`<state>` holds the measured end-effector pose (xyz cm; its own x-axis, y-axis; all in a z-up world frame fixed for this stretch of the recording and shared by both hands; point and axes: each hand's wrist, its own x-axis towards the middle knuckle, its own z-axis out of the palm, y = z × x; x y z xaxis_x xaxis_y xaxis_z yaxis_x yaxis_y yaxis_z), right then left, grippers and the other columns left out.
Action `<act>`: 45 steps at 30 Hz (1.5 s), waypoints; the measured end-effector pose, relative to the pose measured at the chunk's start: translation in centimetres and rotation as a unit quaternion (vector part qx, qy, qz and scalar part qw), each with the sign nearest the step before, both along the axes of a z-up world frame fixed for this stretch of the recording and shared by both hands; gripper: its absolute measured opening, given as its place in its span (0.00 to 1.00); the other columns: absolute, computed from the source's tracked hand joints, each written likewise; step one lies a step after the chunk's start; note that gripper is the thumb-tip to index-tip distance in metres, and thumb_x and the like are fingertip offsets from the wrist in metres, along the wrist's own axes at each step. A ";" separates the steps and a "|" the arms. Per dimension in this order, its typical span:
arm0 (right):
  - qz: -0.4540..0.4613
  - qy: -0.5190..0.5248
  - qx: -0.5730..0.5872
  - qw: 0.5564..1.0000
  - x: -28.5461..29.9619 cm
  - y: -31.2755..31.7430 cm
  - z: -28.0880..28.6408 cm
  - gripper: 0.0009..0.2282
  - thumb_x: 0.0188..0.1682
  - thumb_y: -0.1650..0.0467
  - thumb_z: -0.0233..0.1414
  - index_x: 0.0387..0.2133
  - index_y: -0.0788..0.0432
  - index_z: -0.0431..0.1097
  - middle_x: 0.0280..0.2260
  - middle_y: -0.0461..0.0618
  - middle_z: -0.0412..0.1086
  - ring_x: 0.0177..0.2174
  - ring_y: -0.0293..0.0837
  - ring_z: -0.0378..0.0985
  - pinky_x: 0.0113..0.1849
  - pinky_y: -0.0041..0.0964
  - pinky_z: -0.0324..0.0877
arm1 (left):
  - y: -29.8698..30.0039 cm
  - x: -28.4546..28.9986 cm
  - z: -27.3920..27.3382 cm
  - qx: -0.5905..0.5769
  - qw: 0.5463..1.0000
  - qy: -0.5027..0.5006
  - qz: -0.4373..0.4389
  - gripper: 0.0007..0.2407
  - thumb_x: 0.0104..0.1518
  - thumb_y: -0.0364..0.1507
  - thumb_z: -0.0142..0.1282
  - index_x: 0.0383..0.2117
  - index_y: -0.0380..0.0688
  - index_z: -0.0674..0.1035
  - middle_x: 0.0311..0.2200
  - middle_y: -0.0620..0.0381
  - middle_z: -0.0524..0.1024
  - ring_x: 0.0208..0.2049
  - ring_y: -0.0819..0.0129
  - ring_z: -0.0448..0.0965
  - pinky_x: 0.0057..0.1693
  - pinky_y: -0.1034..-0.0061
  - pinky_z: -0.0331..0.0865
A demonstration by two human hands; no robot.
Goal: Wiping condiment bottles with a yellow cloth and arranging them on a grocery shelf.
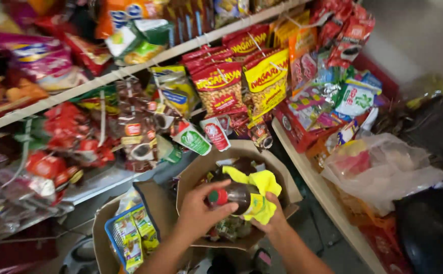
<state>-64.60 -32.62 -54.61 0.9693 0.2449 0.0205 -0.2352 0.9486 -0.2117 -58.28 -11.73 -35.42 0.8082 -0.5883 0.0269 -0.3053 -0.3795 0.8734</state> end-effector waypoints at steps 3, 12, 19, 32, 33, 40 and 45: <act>-0.027 0.037 -0.043 0.998 1.0 2.4 4.6 0.32 0.45 0.54 0.56 0.60 0.58 0.61 0.54 0.58 0.70 0.51 0.56 0.76 0.53 0.56 0.70 | -1.4 -2.2 0.8 -0.140 0.983 -0.081 0.081 0.25 0.43 0.32 0.73 0.49 0.41 0.80 0.43 0.49 0.80 0.46 0.59 0.82 0.54 0.67 0.74; -0.267 0.091 -0.482 0.830 0.4 4.5 10.8 0.21 0.53 0.65 0.54 0.55 0.70 0.71 0.48 0.60 0.74 0.44 0.49 0.75 0.45 0.48 0.70 | -2.8 -3.3 2.2 -0.320 0.918 -0.113 0.207 0.21 0.46 0.27 0.70 0.47 0.39 0.75 0.42 0.51 0.78 0.44 0.67 0.80 0.54 0.70 0.75; -0.157 -0.266 -0.487 0.817 1.2 1.9 19.6 0.28 0.52 0.61 0.56 0.61 0.68 0.66 0.53 0.54 0.72 0.53 0.43 0.73 0.56 0.39 0.65 | -2.2 -6.1 4.5 -0.262 0.938 -0.129 0.187 0.24 0.46 0.29 0.68 0.50 0.39 0.72 0.40 0.53 0.79 0.42 0.68 0.81 0.51 0.69 0.75; 0.056 -0.021 -0.051 0.997 -2.6 4.8 13.0 0.38 0.40 0.51 0.60 0.64 0.49 0.55 0.59 0.52 0.65 0.55 0.54 0.70 0.52 0.54 0.69 | -0.7 -7.1 5.7 -0.425 0.904 -0.022 0.039 0.23 0.50 0.23 0.67 0.53 0.40 0.70 0.50 0.52 0.74 0.53 0.66 0.75 0.62 0.69 0.71; 0.055 -0.019 -0.050 0.997 -2.5 4.9 13.0 0.38 0.40 0.51 0.60 0.64 0.49 0.55 0.59 0.52 0.65 0.55 0.54 0.70 0.52 0.54 0.69 | -1.3 -7.6 5.4 -0.425 0.904 -0.020 0.039 0.23 0.50 0.23 0.67 0.53 0.40 0.70 0.50 0.52 0.74 0.53 0.66 0.75 0.62 0.69 0.71; -0.161 -0.008 -0.328 0.931 -1.9 4.7 15.7 0.26 0.51 0.60 0.53 0.59 0.64 0.64 0.53 0.59 0.71 0.50 0.53 0.75 0.50 0.50 0.70 | -3.6 -9.3 2.7 -0.468 0.855 -0.032 0.223 0.40 0.41 0.26 0.74 0.62 0.39 0.58 0.52 0.50 0.71 0.53 0.63 0.75 0.60 0.66 0.71; -0.305 -0.068 -0.556 0.770 -1.3 3.7 19.4 0.18 0.53 0.67 0.56 0.52 0.68 0.71 0.43 0.55 0.75 0.42 0.46 0.77 0.45 0.44 0.72 | -1.3 -9.5 4.3 -0.366 0.893 -0.003 0.263 0.41 0.37 0.26 0.73 0.62 0.40 0.61 0.47 0.50 0.77 0.47 0.65 0.80 0.54 0.68 0.76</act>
<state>-65.89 -28.90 -35.25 0.9183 -0.3165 0.2379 0.2781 0.0880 -0.9565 -67.77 -13.07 -31.10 0.9658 0.0499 0.2545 -0.2594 0.2005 0.9447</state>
